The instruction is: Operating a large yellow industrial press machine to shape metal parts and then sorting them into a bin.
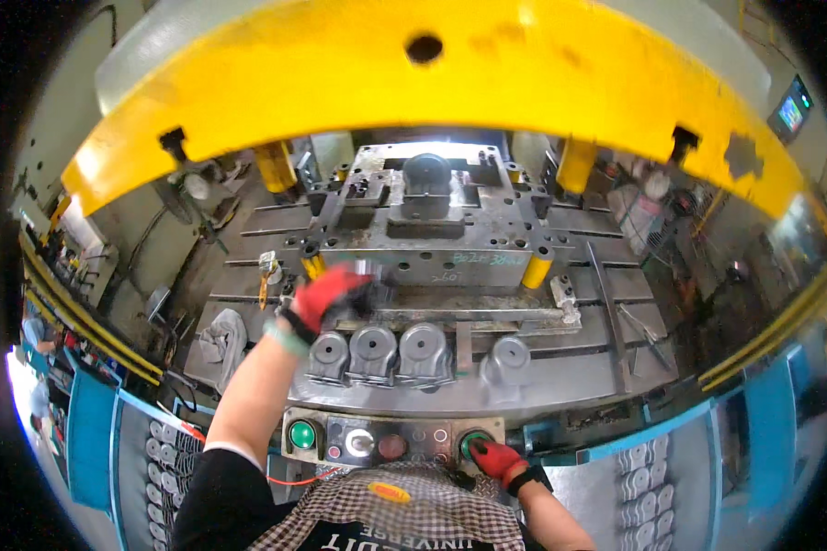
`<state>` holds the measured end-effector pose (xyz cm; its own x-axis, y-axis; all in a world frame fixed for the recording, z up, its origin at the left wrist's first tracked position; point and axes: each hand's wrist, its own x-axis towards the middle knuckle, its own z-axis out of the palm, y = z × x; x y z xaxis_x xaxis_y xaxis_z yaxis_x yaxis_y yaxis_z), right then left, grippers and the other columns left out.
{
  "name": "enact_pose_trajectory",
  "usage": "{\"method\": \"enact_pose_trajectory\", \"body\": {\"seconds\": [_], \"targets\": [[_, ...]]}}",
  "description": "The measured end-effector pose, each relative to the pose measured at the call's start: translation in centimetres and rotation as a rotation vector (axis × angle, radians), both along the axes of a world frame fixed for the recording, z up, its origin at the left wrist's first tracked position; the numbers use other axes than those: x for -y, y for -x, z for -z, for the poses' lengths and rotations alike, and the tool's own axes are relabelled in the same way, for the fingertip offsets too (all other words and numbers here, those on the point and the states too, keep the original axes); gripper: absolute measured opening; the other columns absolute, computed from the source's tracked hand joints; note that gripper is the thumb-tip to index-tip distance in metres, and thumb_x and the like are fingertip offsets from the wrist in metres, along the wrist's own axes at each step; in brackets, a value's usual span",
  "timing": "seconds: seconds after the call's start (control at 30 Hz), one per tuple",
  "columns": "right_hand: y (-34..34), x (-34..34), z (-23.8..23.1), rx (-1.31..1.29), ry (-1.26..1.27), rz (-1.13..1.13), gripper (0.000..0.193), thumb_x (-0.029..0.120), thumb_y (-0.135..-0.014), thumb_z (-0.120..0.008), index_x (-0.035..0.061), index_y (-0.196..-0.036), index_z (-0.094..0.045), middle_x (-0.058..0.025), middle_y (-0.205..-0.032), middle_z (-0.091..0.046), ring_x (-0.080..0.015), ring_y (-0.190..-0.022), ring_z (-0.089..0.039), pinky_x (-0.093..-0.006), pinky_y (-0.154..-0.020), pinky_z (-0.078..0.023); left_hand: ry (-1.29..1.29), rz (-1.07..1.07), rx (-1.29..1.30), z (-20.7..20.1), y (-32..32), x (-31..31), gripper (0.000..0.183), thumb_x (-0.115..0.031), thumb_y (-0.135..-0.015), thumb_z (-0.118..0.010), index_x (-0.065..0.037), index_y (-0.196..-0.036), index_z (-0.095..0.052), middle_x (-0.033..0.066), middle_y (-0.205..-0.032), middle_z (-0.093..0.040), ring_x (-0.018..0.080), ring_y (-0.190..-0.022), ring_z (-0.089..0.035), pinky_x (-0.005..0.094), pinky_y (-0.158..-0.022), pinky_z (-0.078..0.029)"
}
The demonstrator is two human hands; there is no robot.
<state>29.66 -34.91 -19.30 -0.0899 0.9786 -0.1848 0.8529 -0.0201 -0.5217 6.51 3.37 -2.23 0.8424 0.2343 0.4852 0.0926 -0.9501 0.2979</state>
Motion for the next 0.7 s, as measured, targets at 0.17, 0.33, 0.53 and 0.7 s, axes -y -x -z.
{"method": "enact_pose_trajectory", "body": {"seconds": [0.17,0.33,0.53,0.7], "targets": [[-1.6,1.5,2.6,-0.846,0.180,0.747,0.038,0.032,-0.089,-0.043,0.0018,-0.111,-0.052,-0.0035,-0.093,-0.060,-0.0102,-0.081,-0.053,-0.0250,-0.072,-0.044,0.116,-0.826,0.042,-10.9,-16.9,-1.6,0.075,-0.058,-0.074,-0.051,-0.013,-0.131,-0.032,0.0165,-0.134,-0.031,0.0320,-0.117,-0.039,0.0380,-0.097,-0.031],[-0.8,0.6,-0.5,-1.166,-0.300,0.725,0.045,0.037,-0.088,-0.042,0.0033,-0.117,-0.045,-0.0078,-0.109,-0.052,-0.0212,-0.097,-0.051,-0.0333,-0.082,-0.042,0.232,-0.996,-0.434,-10.0,-21.5,-4.8,0.091,-0.072,-0.066,-0.043,-0.026,-0.138,-0.010,0.0112,-0.144,0.000,0.0363,-0.125,-0.026,0.0478,-0.099,-0.025],[-3.3,-3.0,-3.9,-1.834,-0.533,0.909,0.057,0.048,-0.087,-0.032,0.0050,-0.125,-0.035,-0.0098,-0.114,-0.048,-0.0232,-0.099,-0.049,-0.0357,-0.086,-0.041,0.240,-0.937,-0.315,-10.7,-23.2,-4.4,0.082,-0.059,-0.068,-0.052,-0.023,-0.135,-0.021,0.0144,-0.141,-0.013,0.0357,-0.120,-0.035,0.0437,-0.096,-0.031],[-9.1,-5.3,1.5,-2.025,-0.348,0.676,0.068,0.056,-0.085,-0.028,0.0029,-0.127,-0.035,-0.0148,-0.128,-0.038,-0.0319,-0.105,-0.047,-0.0420,-0.091,-0.037,1.076,-0.262,0.200,-14.8,-17.9,-6.2,0.053,-0.043,-0.077,-0.056,-0.010,-0.118,-0.049,0.0060,-0.114,-0.051,0.0179,-0.099,-0.050,0.0306,-0.081,-0.042]]}}
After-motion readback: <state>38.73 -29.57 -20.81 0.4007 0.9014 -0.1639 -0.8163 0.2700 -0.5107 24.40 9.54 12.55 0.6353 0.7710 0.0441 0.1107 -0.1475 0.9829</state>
